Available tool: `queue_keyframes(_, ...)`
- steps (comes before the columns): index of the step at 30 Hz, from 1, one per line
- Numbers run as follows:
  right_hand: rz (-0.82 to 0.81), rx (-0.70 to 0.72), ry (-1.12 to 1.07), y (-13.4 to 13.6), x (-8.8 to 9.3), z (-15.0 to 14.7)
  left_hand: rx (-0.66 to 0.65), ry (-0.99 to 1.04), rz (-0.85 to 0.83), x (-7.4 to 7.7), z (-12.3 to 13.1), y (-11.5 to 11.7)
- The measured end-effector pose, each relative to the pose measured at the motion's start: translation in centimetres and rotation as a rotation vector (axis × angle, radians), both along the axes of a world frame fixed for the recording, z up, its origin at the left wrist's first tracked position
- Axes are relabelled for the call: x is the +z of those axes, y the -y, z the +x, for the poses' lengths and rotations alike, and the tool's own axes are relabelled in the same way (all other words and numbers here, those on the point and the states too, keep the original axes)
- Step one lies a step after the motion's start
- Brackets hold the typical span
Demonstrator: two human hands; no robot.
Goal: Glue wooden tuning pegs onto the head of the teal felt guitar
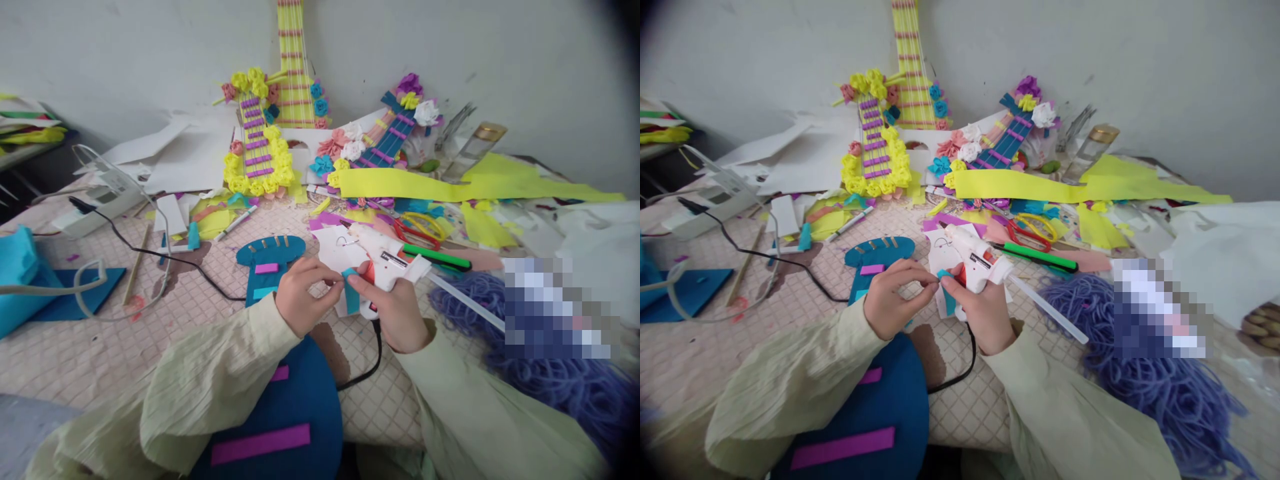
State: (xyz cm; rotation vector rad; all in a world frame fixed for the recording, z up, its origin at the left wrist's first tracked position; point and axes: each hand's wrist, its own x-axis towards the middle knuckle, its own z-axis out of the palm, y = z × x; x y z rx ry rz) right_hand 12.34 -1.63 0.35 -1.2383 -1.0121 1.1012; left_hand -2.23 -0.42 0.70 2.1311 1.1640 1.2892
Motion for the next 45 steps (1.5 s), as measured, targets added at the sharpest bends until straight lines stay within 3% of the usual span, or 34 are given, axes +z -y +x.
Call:
queue_keyframes(13,0.008,0.013,0.057,0.11,-0.44,-0.22,0.018,0.038,-0.09,0.1,0.17,-0.02)
queue_keyframes(31,0.031,0.007,0.045,0.13,-0.37,-0.23,0.006,0.048,-0.087,0.28,0.23,-0.07)
queue_keyframes(45,-0.055,-0.055,0.018,0.18,-0.13,-0.01,0.007,0.085,-0.152,0.17,0.02,-0.07)
